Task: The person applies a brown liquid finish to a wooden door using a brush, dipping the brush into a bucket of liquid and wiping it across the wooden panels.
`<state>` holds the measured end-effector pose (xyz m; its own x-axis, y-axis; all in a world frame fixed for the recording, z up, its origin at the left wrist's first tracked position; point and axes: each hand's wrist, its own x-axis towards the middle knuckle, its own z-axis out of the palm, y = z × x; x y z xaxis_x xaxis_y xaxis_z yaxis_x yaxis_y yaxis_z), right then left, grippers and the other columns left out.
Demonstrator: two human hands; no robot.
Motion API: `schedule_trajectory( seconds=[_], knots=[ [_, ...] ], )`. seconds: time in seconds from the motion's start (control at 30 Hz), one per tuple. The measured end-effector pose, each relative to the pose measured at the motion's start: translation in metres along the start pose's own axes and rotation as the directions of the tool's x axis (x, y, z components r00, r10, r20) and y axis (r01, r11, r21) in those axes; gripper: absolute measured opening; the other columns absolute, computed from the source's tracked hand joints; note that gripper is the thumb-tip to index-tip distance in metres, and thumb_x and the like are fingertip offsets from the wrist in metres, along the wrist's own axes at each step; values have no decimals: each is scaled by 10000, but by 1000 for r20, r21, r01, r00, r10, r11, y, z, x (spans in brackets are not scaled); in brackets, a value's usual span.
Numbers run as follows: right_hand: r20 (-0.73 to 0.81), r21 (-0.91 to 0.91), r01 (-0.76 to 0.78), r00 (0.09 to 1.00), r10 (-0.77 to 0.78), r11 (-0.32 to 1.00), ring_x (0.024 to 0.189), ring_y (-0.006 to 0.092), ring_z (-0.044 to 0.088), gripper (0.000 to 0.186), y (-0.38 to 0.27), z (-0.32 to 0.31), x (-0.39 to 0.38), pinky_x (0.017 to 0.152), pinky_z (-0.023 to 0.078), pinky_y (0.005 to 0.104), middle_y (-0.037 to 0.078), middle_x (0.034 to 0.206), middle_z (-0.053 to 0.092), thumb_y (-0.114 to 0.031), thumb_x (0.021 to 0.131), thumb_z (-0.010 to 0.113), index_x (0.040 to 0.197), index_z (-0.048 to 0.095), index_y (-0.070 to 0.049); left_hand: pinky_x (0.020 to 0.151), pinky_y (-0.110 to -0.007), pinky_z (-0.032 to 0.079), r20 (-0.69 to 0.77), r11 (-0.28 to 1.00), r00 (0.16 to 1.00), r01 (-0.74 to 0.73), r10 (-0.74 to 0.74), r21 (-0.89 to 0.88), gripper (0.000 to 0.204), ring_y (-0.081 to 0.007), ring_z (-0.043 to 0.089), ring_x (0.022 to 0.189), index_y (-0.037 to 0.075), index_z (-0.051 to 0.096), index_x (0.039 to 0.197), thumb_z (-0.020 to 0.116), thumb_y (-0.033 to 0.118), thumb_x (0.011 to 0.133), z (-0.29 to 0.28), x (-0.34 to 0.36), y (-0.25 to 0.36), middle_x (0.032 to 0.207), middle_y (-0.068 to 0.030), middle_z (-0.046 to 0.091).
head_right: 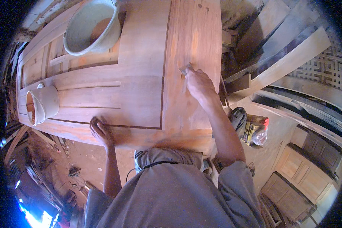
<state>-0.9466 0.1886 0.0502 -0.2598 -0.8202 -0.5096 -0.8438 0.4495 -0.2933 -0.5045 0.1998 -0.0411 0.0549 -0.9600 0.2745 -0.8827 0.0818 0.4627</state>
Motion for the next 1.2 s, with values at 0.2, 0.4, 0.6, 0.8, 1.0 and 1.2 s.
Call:
schedule_trajectory(
  seconds=[0.2,0.4,0.6,0.8,1.0,1.2],
  knots=[
    [195,-13,154,969,-149,988,982,427,636,343,2,-5,-43,836,509,501,258,1040,654,-219,979,547,1270,550,-39,1001,-498,376,-1,1000,1000,12,-12,4,357,-375,527,1154,-16,545,1185,416,281,1035,-2,1,6,1237,-194,566],
    [-36,429,275,957,-288,861,911,250,661,435,38,-16,-40,821,509,378,204,1053,673,-247,960,631,1332,528,-46,996,-505,379,16,1000,1000,20,-20,15,362,-377,524,1162,-16,538,1200,412,283,1038,-3,3,9,1233,-198,567],
    [-46,329,206,978,-203,922,995,350,681,437,63,-27,12,854,524,416,244,1077,670,-307,958,628,1245,544,11,986,-509,389,-3,999,1000,4,-3,36,372,-383,531,1153,-13,530,1213,409,294,1041,1,2,-1,1231,-201,566],
    [-169,-27,110,979,-113,994,838,398,672,401,34,-20,37,760,515,483,175,823,692,-450,975,538,994,640,-63,983,-511,392,6,998,999,33,-34,52,390,-384,537,1146,-11,518,1239,412,309,1042,1,3,4,1236,-202,565],
    [-235,-124,80,966,-108,989,842,386,691,429,25,-10,65,771,525,496,172,853,711,-492,955,543,984,660,-80,979,-510,393,-4,996,1000,17,-17,88,407,-384,538,1146,-11,515,1246,418,327,1041,4,1,-3,1241,-205,564],
    [-285,-236,44,952,-112,971,843,360,685,455,27,-13,78,764,503,488,160,843,706,-525,943,557,955,665,-84,979,-509,393,11,997,999,36,-37,71,414,-384,538,1147,-15,513,1249,414,329,1041,5,0,-3,1244,-206,562]
  ],
)
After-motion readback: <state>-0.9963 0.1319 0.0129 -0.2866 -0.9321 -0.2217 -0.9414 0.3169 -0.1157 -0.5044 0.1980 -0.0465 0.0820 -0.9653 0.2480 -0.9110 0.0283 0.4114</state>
